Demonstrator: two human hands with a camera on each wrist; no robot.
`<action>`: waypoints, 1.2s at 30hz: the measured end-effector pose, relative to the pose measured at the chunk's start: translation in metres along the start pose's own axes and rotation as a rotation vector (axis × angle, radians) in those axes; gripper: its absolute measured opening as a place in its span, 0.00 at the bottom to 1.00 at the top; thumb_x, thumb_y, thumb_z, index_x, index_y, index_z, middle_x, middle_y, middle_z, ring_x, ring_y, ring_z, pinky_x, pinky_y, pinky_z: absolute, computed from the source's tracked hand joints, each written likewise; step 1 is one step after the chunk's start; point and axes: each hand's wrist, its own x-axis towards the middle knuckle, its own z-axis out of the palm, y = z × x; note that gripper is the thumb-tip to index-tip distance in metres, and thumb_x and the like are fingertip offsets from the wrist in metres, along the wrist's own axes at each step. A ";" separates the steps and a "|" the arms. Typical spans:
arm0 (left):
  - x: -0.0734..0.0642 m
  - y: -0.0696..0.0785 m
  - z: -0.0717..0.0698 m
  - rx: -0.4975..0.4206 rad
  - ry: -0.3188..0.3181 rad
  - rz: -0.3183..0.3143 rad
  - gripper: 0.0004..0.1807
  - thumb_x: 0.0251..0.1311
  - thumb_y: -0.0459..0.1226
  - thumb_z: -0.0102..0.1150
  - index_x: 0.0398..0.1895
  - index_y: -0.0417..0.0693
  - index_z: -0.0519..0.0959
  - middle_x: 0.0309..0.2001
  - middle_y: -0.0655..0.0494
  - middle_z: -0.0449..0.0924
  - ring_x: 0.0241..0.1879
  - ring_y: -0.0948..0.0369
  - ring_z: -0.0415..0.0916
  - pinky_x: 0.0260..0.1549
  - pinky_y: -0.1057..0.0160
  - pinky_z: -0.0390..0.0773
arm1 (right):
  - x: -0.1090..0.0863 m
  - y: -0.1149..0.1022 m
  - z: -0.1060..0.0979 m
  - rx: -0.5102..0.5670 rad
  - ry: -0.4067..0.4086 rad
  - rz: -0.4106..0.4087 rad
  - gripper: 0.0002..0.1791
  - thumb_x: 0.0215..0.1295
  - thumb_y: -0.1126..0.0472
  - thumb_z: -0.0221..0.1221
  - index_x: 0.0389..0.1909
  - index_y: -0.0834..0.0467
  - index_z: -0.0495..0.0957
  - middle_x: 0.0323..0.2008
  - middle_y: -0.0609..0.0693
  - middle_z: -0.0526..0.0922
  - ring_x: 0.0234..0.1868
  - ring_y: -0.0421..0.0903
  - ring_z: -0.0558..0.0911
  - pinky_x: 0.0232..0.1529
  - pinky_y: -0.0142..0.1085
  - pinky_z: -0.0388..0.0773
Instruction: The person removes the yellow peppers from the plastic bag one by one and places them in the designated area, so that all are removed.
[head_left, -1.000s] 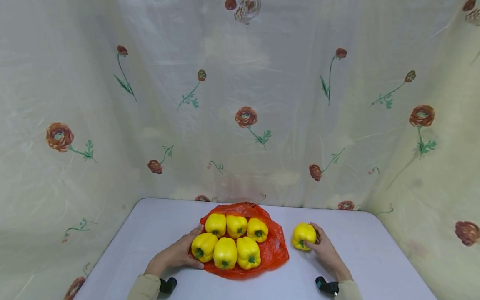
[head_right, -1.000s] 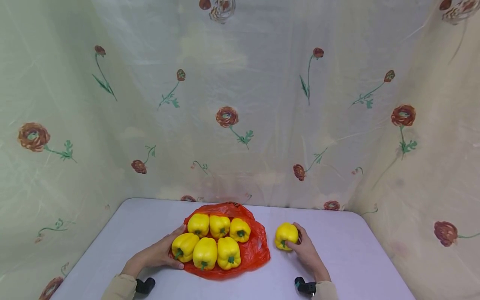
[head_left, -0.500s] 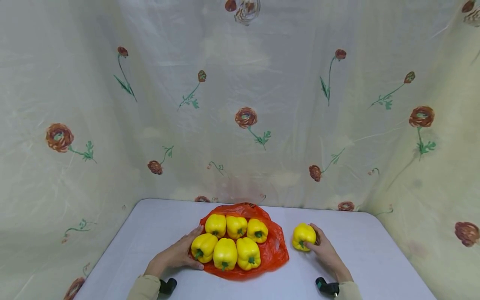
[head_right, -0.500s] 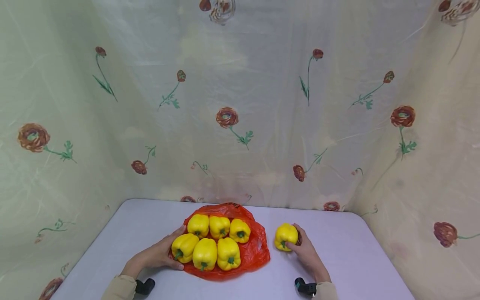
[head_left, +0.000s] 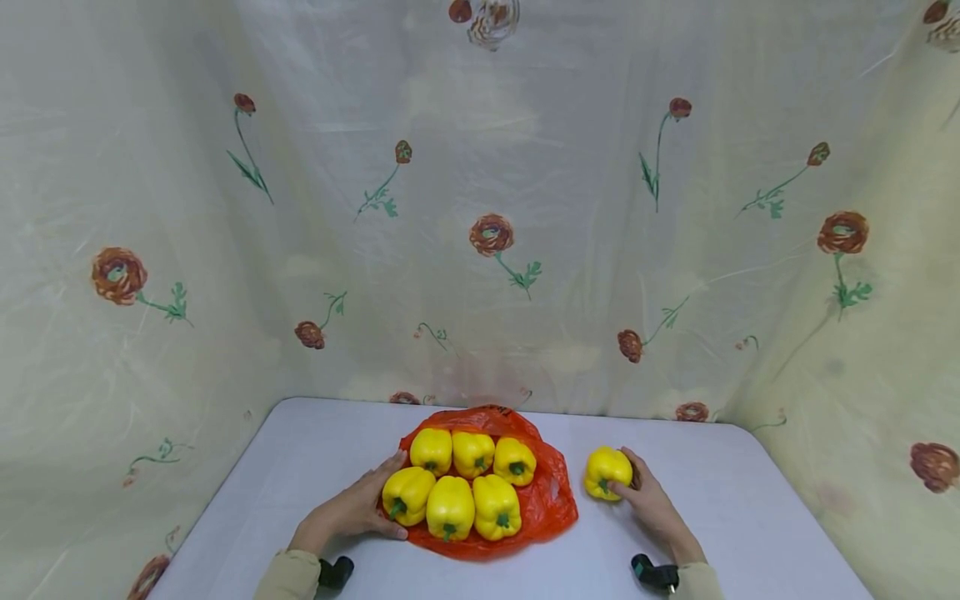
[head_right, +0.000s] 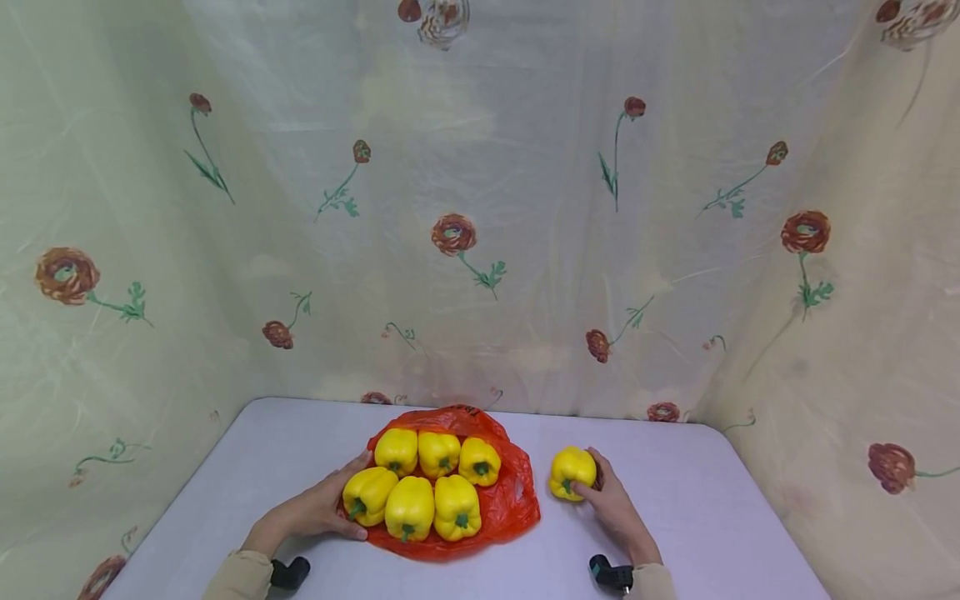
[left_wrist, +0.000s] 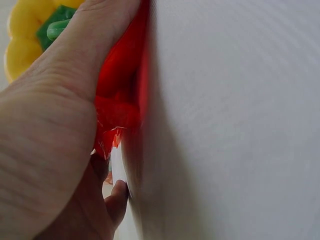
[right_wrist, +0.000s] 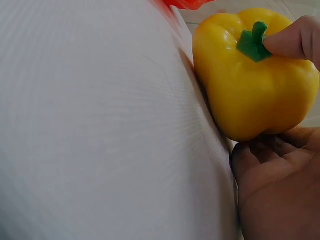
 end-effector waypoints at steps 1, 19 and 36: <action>0.000 0.000 0.000 -0.001 0.000 -0.002 0.67 0.37 0.63 0.72 0.78 0.57 0.42 0.78 0.52 0.44 0.75 0.45 0.47 0.70 0.35 0.46 | 0.000 0.000 0.000 0.000 0.001 0.004 0.50 0.64 0.54 0.60 0.76 0.63 0.39 0.75 0.66 0.43 0.75 0.64 0.45 0.74 0.56 0.44; 0.001 -0.002 0.001 -0.015 -0.006 0.003 0.68 0.36 0.63 0.72 0.78 0.57 0.42 0.78 0.51 0.44 0.75 0.45 0.47 0.71 0.36 0.43 | 0.000 -0.005 -0.002 0.033 -0.002 0.088 0.62 0.57 0.38 0.64 0.76 0.60 0.33 0.76 0.65 0.39 0.76 0.64 0.43 0.74 0.58 0.44; -0.001 0.000 -0.001 -0.002 -0.010 0.024 0.67 0.38 0.62 0.71 0.78 0.55 0.41 0.78 0.51 0.43 0.75 0.46 0.45 0.72 0.38 0.41 | -0.004 -0.010 -0.009 0.055 0.026 0.089 0.65 0.59 0.39 0.63 0.75 0.60 0.23 0.76 0.65 0.29 0.76 0.63 0.37 0.75 0.55 0.40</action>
